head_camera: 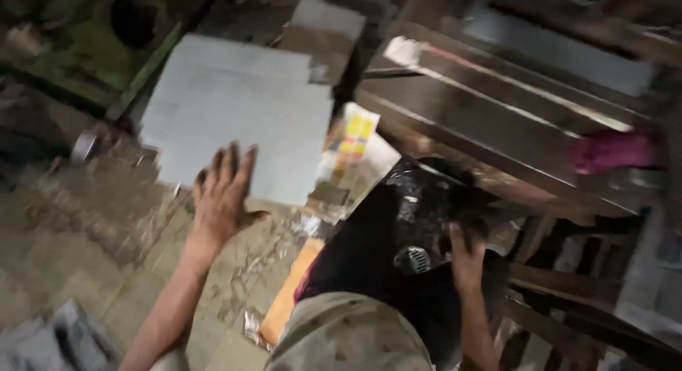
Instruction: Operating a manual punching press to create frames from metal sheets.
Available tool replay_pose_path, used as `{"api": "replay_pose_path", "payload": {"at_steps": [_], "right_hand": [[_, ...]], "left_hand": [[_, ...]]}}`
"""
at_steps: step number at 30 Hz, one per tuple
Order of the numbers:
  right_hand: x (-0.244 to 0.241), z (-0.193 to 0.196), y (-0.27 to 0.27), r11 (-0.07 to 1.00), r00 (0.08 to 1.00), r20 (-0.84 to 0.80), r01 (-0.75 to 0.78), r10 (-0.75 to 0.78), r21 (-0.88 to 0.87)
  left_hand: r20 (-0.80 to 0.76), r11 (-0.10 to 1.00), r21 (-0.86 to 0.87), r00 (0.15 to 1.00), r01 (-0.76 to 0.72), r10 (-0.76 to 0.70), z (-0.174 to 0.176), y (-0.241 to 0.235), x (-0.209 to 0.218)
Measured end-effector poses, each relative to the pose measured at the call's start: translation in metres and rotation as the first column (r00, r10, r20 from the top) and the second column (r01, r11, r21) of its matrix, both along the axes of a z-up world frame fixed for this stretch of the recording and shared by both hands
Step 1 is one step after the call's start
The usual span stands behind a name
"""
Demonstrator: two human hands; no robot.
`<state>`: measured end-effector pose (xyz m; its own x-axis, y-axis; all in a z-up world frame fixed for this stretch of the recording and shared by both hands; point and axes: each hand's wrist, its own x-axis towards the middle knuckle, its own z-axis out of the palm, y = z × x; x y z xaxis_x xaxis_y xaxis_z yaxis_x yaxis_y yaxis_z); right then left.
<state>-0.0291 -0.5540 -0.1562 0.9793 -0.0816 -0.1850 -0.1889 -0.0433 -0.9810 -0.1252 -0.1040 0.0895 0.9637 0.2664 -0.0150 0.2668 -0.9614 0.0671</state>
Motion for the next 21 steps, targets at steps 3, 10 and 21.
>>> {"api": "replay_pose_path", "payload": {"at_steps": [3, 10, 21], "right_hand": [[0.071, 0.076, 0.016, 0.997, 0.975, 0.213, -0.047, 0.059, -0.062], [0.275, 0.088, -0.003, 0.915, 0.973, -0.226, 0.044, 0.052, 0.401], [0.375, 0.086, 0.04, 0.907, 0.997, -0.071, 0.057, -0.03, 0.418]], "left_hand": [[0.145, 0.959, 0.261, 0.987, -0.109, 0.072, -0.075, 0.029, -0.013], [0.044, 0.964, 0.216, 0.988, -0.152, 0.146, 0.0, 0.048, -0.027], [0.125, 0.379, -0.902, 0.715, -0.208, 0.688, 0.007, 0.016, -0.052]]}}
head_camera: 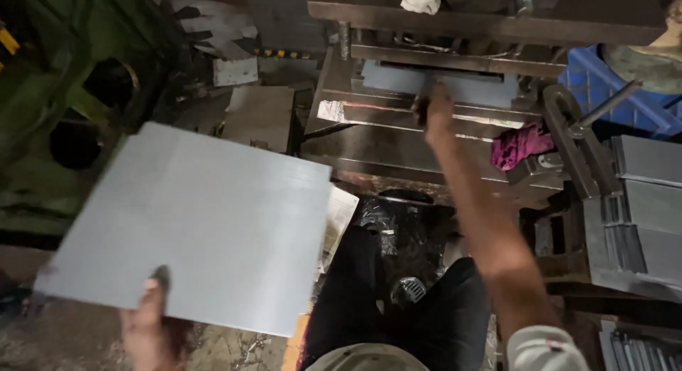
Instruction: Operating a manual punching press to create frames from metal sheets.
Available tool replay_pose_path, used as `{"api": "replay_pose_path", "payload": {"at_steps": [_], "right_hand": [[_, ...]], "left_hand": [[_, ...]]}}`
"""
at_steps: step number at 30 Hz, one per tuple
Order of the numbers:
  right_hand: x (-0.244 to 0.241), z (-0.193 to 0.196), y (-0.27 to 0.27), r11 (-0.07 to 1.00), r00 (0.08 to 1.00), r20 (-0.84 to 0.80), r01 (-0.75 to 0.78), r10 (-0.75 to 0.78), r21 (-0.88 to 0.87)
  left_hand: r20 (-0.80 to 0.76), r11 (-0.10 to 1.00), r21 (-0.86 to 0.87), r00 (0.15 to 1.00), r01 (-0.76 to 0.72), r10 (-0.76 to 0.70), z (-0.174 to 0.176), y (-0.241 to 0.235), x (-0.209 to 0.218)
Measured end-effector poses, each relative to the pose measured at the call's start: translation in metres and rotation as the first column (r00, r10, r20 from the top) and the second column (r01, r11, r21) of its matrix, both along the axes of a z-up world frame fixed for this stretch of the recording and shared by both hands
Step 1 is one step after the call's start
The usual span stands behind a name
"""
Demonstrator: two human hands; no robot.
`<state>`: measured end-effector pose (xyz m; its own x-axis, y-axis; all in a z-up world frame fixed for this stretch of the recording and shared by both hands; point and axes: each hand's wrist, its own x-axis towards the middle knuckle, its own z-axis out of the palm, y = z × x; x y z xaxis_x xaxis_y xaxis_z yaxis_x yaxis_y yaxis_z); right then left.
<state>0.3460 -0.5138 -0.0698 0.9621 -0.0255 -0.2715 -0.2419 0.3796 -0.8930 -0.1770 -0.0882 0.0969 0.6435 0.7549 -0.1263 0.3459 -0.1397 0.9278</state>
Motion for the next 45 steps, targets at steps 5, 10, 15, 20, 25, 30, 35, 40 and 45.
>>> {"api": "replay_pose_path", "payload": {"at_steps": [5, 10, 15, 20, 25, 30, 35, 40, 45], "right_hand": [[-0.14, -0.14, -0.092, 0.654, 0.705, 0.708, 0.523, 0.028, -0.547], [-0.267, -0.15, -0.021, 0.71, 0.948, 0.28, 0.301, -0.151, -0.636], [-0.406, -0.152, -0.051, 0.839, 0.848, 0.22, 0.52, -0.483, -0.163], [-0.477, -0.075, -0.063, 0.806, 0.831, -0.093, 0.495, -0.548, -0.324], [-0.511, -0.128, -0.09, 0.817, 0.813, -0.272, 0.368, -0.515, -0.444], [-0.511, -0.054, -0.072, 0.849, 0.809, -0.317, 0.374, -0.495, -0.372], [-0.527, -0.127, -0.081, 0.852, 0.87, -0.187, 0.366, -0.456, -0.374], [-0.518, -0.121, -0.078, 0.748, 0.906, -0.067, 0.301, -0.418, -0.592], [-0.521, -0.091, -0.068, 0.824, 0.843, -0.272, 0.297, -0.464, -0.483]], "left_hand": [[0.195, 0.934, -0.343, 0.98, 0.102, -0.035, -0.038, -0.044, 0.042], [0.184, 0.799, -0.475, 0.93, 0.368, -0.319, -0.042, -0.109, 0.1], [0.509, 0.531, -0.643, 0.826, 0.552, -0.242, -0.037, -0.194, 0.171], [0.458, 0.561, -0.632, 0.842, 0.535, -0.286, -0.094, -0.26, 0.258], [0.345, 0.476, -0.775, 0.909, 0.416, -0.232, -0.086, -0.3, 0.339], [0.712, 0.262, -0.559, 0.617, 0.787, -0.336, -0.165, -0.307, 0.437], [0.548, 0.311, -0.734, 0.797, 0.604, -0.256, -0.124, -0.328, 0.466], [0.568, 0.398, -0.704, 0.803, 0.588, -0.183, -0.133, -0.346, 0.498], [0.671, 0.378, -0.576, 0.684, 0.724, -0.288, -0.14, -0.354, 0.5]]}}
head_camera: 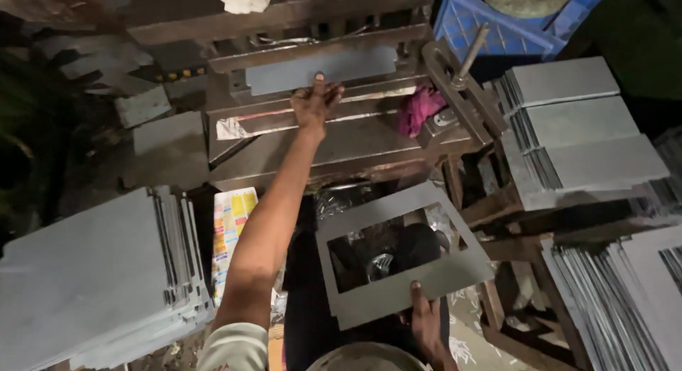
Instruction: Operating a manual punching press to create frames from metal sheets.
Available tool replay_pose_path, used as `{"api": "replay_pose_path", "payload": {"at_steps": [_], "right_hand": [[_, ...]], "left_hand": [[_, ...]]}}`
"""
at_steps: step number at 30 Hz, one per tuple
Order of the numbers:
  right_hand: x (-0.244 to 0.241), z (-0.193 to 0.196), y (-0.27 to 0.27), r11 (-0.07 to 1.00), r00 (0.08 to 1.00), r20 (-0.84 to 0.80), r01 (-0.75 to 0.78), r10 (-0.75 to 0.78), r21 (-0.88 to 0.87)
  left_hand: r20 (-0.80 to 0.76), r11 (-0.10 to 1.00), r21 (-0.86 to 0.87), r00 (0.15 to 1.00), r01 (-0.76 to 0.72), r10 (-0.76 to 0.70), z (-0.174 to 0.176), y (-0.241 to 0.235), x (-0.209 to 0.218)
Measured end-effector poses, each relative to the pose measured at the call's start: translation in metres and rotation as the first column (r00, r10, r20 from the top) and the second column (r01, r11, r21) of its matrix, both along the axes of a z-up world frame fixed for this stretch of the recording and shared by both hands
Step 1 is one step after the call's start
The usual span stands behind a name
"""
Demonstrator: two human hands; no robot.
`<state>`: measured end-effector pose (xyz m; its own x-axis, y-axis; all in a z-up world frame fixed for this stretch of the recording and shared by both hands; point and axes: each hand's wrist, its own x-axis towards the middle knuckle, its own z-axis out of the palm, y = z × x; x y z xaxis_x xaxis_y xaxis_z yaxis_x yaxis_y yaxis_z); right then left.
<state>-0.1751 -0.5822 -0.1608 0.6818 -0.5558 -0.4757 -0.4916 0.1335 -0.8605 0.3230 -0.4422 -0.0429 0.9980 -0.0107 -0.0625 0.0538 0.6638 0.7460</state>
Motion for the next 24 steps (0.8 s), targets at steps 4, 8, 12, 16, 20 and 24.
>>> {"api": "replay_pose_path", "payload": {"at_steps": [4, 8, 12, 16, 20, 24], "right_hand": [[-0.009, -0.002, 0.0, 0.994, 0.996, 0.086, 0.029, -0.02, -0.109], [-0.028, 0.005, -0.007, 0.981, 0.978, 0.112, 0.166, -0.177, 0.099], [-0.055, 0.019, -0.019, 0.894, 0.871, 0.203, 0.431, -0.447, 0.121], [-0.067, 0.087, -0.052, 0.774, 0.698, 0.338, 0.598, -0.631, 0.209], [-0.082, 0.102, -0.126, 0.703, 0.697, 0.475, 0.681, -0.537, -0.205], [-0.093, 0.128, -0.207, 0.603, 0.375, 0.625, 0.773, -0.684, 0.198]], "left_hand": [[0.035, 0.994, 0.105, 0.998, 0.042, -0.046, 0.015, 0.007, -0.027], [-0.086, 0.86, 0.349, 0.927, 0.372, -0.366, 0.03, 0.02, -0.109], [-0.193, 0.788, 0.433, 0.899, 0.438, -0.393, -0.001, 0.055, -0.204], [-0.274, 0.774, 0.493, 0.915, 0.398, -0.296, -0.121, 0.105, -0.266], [-0.479, 0.784, 0.329, 0.809, 0.526, -0.342, -0.196, 0.142, -0.306], [-0.558, 0.784, 0.309, 0.77, 0.539, -0.31, -0.255, 0.152, -0.331]]}}
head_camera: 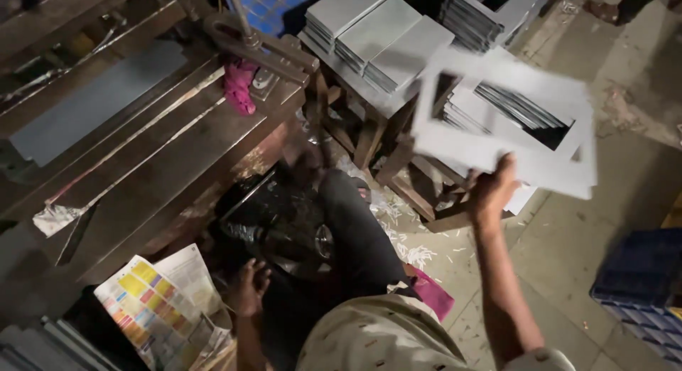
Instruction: Operating a manual punching press to create frames from metal sheets.
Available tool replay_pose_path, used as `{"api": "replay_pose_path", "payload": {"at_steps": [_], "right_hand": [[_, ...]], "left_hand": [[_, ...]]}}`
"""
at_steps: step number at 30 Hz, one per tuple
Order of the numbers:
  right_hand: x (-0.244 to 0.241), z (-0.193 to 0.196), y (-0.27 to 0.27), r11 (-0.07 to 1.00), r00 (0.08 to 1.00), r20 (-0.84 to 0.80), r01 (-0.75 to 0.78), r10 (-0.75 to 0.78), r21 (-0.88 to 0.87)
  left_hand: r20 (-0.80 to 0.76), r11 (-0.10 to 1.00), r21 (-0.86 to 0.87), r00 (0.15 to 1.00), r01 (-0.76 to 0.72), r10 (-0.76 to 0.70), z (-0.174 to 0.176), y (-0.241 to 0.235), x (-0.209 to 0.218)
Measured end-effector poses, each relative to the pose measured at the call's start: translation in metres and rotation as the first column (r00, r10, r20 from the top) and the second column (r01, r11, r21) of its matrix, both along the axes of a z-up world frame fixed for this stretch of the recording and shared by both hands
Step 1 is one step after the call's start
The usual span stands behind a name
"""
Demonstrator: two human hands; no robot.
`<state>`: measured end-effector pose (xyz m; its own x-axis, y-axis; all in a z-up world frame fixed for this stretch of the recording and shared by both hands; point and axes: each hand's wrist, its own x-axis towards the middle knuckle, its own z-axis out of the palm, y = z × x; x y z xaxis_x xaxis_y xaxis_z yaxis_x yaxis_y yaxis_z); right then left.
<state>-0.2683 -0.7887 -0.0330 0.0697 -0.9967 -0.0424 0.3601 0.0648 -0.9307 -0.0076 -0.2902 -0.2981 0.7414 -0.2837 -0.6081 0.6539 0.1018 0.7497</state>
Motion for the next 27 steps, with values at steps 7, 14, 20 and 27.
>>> {"api": "replay_pose_path", "payload": {"at_steps": [7, 14, 20, 27], "right_hand": [[-0.033, -0.005, -0.128, 0.989, 0.992, 0.123, 0.022, -0.004, -0.147], [-0.04, -0.073, -0.141, 0.929, 0.591, -0.791, -0.36, 0.157, -0.084], [-0.011, -0.038, -0.175, 0.779, 0.195, -0.869, -0.384, -0.456, -0.495], [0.008, -0.081, -0.17, 0.858, -0.072, -0.938, -0.433, -0.338, -0.276]], "left_hand": [[0.162, 0.998, 0.027, 0.985, 0.059, -0.063, -0.006, -0.017, -0.022], [0.218, 1.0, -0.016, 0.976, -0.002, 0.006, -0.01, -0.01, -0.034], [0.289, 0.999, 0.037, 0.957, -0.004, -0.007, 0.004, -0.011, -0.042], [0.299, 0.994, 0.101, 0.954, -0.032, 0.0, -0.01, -0.011, -0.037]]}}
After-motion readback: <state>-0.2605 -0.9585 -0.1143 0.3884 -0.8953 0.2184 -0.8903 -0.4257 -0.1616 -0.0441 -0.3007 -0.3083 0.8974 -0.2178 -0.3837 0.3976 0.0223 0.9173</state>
